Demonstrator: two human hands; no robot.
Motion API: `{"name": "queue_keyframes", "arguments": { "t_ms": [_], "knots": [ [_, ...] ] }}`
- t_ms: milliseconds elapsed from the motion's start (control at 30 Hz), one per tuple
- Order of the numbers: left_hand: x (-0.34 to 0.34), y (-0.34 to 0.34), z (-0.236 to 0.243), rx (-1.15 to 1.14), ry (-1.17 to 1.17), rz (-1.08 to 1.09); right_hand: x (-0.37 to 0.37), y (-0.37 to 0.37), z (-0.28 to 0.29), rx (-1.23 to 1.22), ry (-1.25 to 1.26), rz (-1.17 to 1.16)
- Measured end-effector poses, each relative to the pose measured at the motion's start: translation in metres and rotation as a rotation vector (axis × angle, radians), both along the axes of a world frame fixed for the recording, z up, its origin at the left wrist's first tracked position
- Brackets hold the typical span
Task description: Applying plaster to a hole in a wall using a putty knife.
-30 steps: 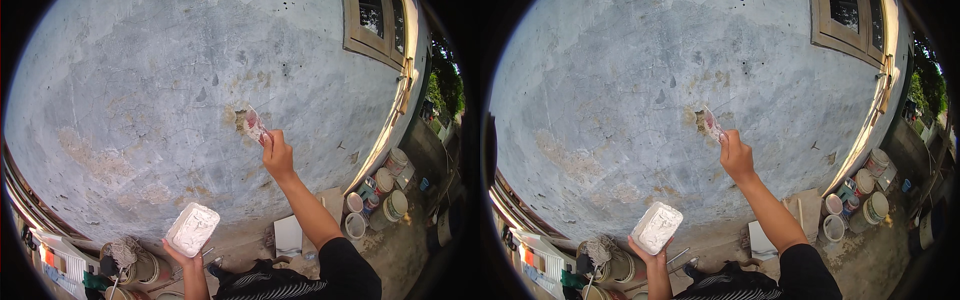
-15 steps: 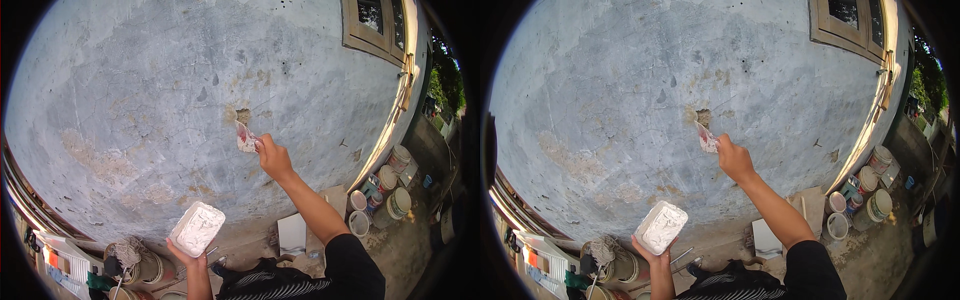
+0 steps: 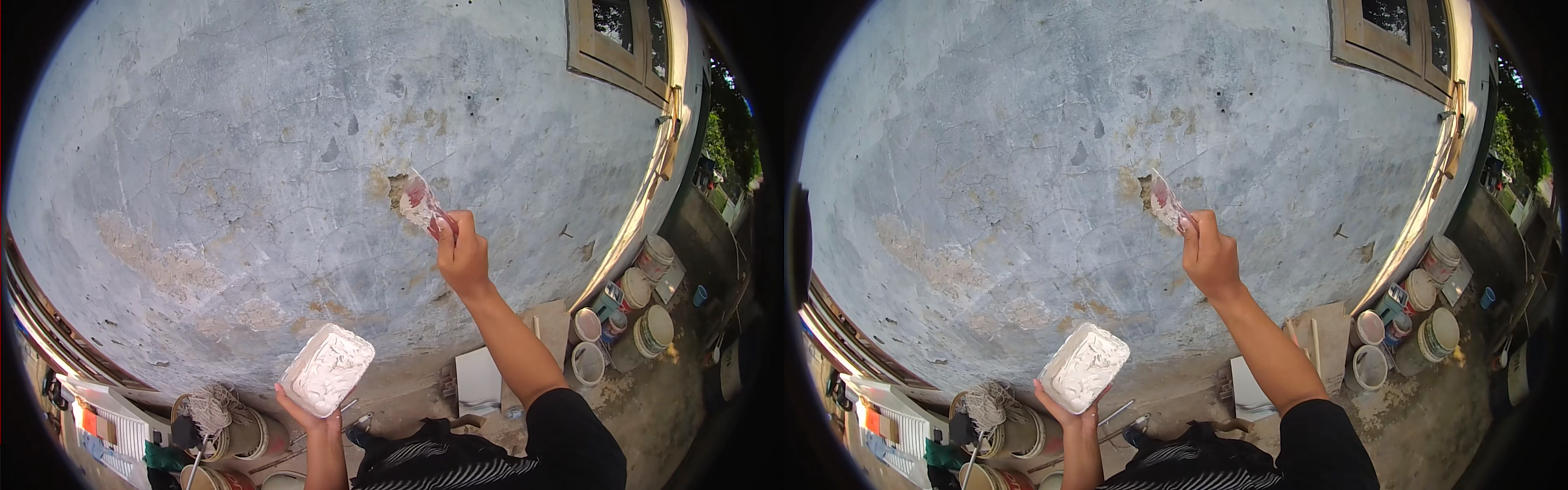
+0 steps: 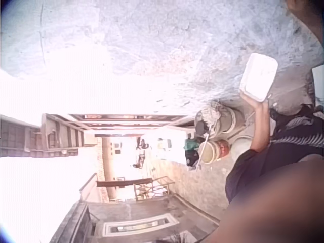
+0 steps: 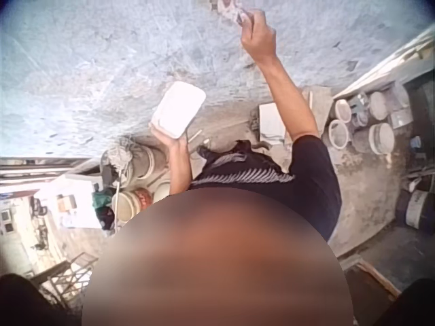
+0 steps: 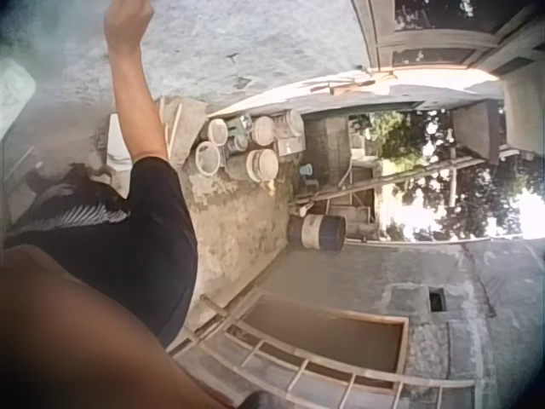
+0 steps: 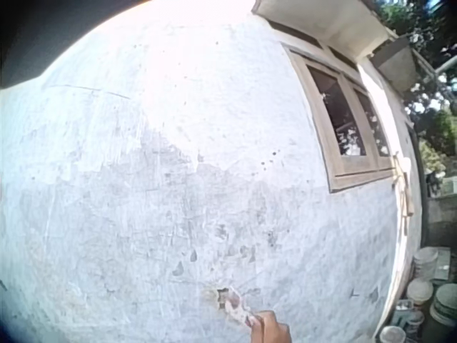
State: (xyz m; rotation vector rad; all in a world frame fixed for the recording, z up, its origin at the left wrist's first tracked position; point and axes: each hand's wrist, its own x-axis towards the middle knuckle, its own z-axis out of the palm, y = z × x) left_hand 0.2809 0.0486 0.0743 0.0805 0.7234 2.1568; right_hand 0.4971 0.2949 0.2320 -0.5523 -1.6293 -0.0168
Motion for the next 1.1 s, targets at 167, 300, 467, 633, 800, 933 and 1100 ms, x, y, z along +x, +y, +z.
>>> {"name": "queue_keyframes", "arguments": {
  "t_ms": [167,300,467,633,800,933,1100],
  "knots": [
    [0.007,0.004,0.003,-0.034,0.022,-0.037,0.005,0.009,-0.009,-0.133,0.122,0.06],
    [0.004,0.005,0.005,0.006,0.031,-0.052,0.002,0.0,0.006,-0.168,0.292,0.128],
    [0.006,0.01,0.012,-0.024,0.026,-0.035,-0.002,0.006,0.015,-0.128,0.216,0.092],
    [0.004,0.016,0.007,0.0,0.02,-0.049,0.002,0.005,0.02,-0.142,0.269,0.105],
    [0.003,0.019,0.001,0.004,0.02,-0.064,-0.003,0.01,0.022,-0.18,0.268,0.129],
    [0.007,0.016,0.001,-0.006,0.025,-0.071,0.0,0.004,0.027,-0.069,0.334,0.158],
    [0.011,0.018,0.005,-0.016,0.019,-0.088,0.001,0.008,0.022,-0.152,0.253,0.131]
  ]
}}
